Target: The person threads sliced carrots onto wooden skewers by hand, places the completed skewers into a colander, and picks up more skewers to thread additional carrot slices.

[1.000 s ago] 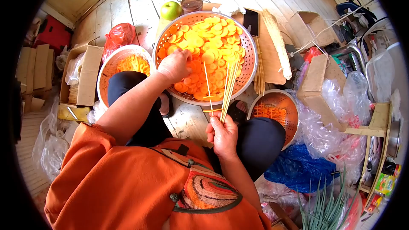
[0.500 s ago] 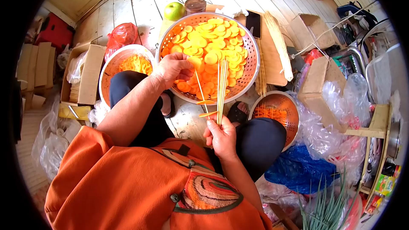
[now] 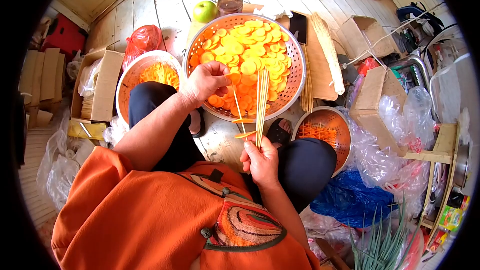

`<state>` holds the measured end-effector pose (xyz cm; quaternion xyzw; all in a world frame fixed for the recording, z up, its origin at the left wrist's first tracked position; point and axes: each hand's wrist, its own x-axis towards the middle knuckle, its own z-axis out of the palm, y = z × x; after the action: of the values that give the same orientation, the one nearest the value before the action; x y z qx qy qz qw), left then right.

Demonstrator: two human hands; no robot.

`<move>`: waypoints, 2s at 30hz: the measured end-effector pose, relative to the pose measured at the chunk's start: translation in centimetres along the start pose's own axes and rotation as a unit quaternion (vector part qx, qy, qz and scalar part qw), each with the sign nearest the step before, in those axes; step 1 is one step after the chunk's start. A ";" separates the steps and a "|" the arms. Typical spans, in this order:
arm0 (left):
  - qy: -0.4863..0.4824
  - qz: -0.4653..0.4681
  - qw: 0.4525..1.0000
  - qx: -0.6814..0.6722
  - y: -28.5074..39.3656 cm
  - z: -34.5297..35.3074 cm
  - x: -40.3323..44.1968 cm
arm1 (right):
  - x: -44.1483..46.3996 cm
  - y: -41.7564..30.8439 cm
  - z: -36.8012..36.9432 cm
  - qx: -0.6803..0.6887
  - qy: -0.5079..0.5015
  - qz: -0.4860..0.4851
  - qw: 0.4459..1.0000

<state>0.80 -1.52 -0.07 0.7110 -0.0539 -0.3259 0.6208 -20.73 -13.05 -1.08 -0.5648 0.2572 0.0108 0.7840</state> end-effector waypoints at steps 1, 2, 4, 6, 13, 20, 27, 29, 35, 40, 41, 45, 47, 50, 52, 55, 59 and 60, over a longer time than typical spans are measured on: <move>0.000 0.000 1.000 0.000 -0.2 0.1 -0.2 | 0.0 0.0 0.0 0.002 0.001 0.003 1.000; 0.001 0.052 0.997 0.058 -0.5 0.3 -0.4 | -0.1 0.0 -0.1 0.005 0.002 0.006 1.000; 0.001 0.098 0.988 0.121 -0.9 0.5 -0.5 | -0.1 0.0 -0.1 0.010 0.001 0.008 1.000; -0.003 0.113 0.982 0.151 -0.8 0.8 -1.0 | -0.1 0.0 -0.2 0.015 0.000 0.010 1.000; -0.117 0.087 0.976 0.158 -2.7 3.0 -2.6 | 0.7 0.1 -0.1 0.062 0.035 0.020 0.997; -0.100 0.073 0.974 0.189 -1.7 2.9 -3.1 | 1.0 0.0 0.3 0.082 0.045 0.022 0.995; -0.087 0.093 0.980 0.155 -1.0 1.9 -2.6 | 1.1 -0.2 -0.1 0.100 0.060 0.017 0.993; -0.084 0.095 0.982 0.141 -0.9 2.0 -2.7 | 1.2 -0.2 -0.2 0.100 0.064 0.013 0.993; -0.042 0.351 0.864 0.359 -1.9 3.5 -4.6 | 1.0 -0.4 0.0 0.107 0.079 0.011 0.991; -0.076 0.342 0.866 0.356 -2.6 3.8 -4.4 | 1.1 0.1 -0.4 0.097 0.054 0.002 0.994; -0.106 0.337 0.868 0.350 -2.5 3.8 -4.5 | 1.1 0.1 -0.3 0.101 0.058 0.004 0.993; -0.098 0.329 0.877 0.336 -2.3 4.2 -4.9 | 1.2 0.1 -0.3 0.113 0.062 0.001 0.992; -0.089 0.328 0.876 0.342 -2.3 4.2 -4.8 | 1.2 0.1 -0.2 0.110 0.062 0.002 0.992; -0.088 0.329 0.874 0.347 -2.3 4.1 -4.8 | 1.2 0.0 -0.1 0.104 0.060 0.002 0.993; -0.082 0.339 0.870 0.349 -2.3 4.1 -4.8 | 1.3 0.0 -0.1 0.104 0.058 0.002 0.993; -0.073 0.352 0.864 0.354 -2.2 4.2 -4.8 | 1.3 0.0 -0.1 0.105 0.057 0.001 0.993; -0.050 0.337 0.870 0.355 -2.3 4.2 -4.5 | 1.4 -0.1 -0.2 0.101 0.049 0.005 0.994; -0.050 0.337 0.871 0.355 -2.2 4.1 -4.5 | 1.4 0.0 -0.2 0.100 0.046 0.008 0.994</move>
<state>-5.60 -2.35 -0.37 0.8049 -0.4334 -0.0912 0.3949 -19.61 -13.64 -1.67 -0.4813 0.2974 -0.0352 0.8239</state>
